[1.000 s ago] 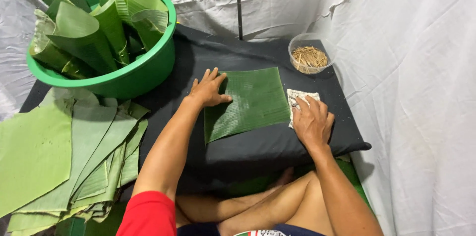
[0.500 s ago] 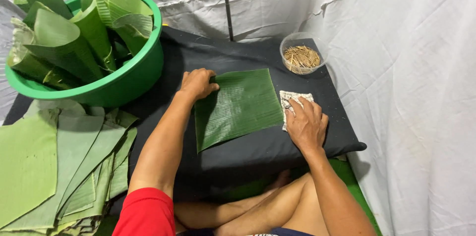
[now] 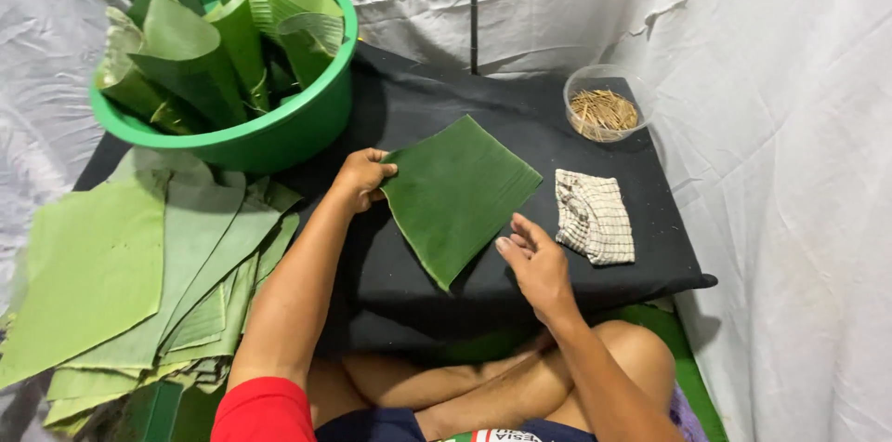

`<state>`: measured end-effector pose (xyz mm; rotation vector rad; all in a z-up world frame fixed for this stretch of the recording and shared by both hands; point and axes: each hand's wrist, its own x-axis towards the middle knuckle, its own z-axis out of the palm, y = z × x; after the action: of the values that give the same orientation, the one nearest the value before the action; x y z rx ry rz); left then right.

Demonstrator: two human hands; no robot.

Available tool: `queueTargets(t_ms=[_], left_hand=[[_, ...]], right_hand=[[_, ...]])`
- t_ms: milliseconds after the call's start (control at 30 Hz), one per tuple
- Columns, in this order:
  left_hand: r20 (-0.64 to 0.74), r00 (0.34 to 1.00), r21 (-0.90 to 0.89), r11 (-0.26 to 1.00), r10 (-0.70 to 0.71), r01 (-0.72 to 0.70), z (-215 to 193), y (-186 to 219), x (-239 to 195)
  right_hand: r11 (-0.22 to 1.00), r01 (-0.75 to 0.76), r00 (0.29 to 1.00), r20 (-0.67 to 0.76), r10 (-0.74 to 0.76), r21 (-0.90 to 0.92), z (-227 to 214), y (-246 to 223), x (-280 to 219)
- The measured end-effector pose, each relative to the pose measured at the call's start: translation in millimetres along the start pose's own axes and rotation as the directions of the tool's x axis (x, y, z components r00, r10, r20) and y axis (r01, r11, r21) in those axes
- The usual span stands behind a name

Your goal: Cleaning banana leaves with a cloth and folding them into shapes

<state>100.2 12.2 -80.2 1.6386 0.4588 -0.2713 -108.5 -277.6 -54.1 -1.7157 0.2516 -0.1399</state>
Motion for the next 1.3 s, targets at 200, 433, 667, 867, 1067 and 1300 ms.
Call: queueTargets(t_ms=[200,433,667,867,1067,1300], left_hand=[[0.014,0.995,-0.271,0.957,-0.103,0.103,-7,-13,-15],[-0.077,0.993,-0.483,0.874,-0.092,0.044,8,-21,-97],[0.103,0.982,-0.48,0.857,-0.161,0.191,-19,-31,-133],[0.16,0.979,-0.455,0.87,-0.128,0.188,-20,-10,-121],[0.093,0.992,-0.374,0.92,-0.087,0.116,-9,-14,-88],[0.044,0.998,-0.178,0.983,-0.041,0.049,-8,-12,-100]], right_hand=[[0.752,-0.438,0.899,0.229,0.373,0.492,2,-56,-33],[0.515,-0.57,0.819,0.39,0.42,0.641,16,-28,-24],[0.849,-0.374,0.909,0.328,0.256,0.372,-10,12,43],[0.956,-0.291,0.804,0.547,0.232,0.022,-45,-34,75],[0.969,-0.235,0.676,0.703,0.221,-0.078,-67,-56,82],[0.914,0.014,0.783,0.573,0.243,-0.406,-78,-43,145]])
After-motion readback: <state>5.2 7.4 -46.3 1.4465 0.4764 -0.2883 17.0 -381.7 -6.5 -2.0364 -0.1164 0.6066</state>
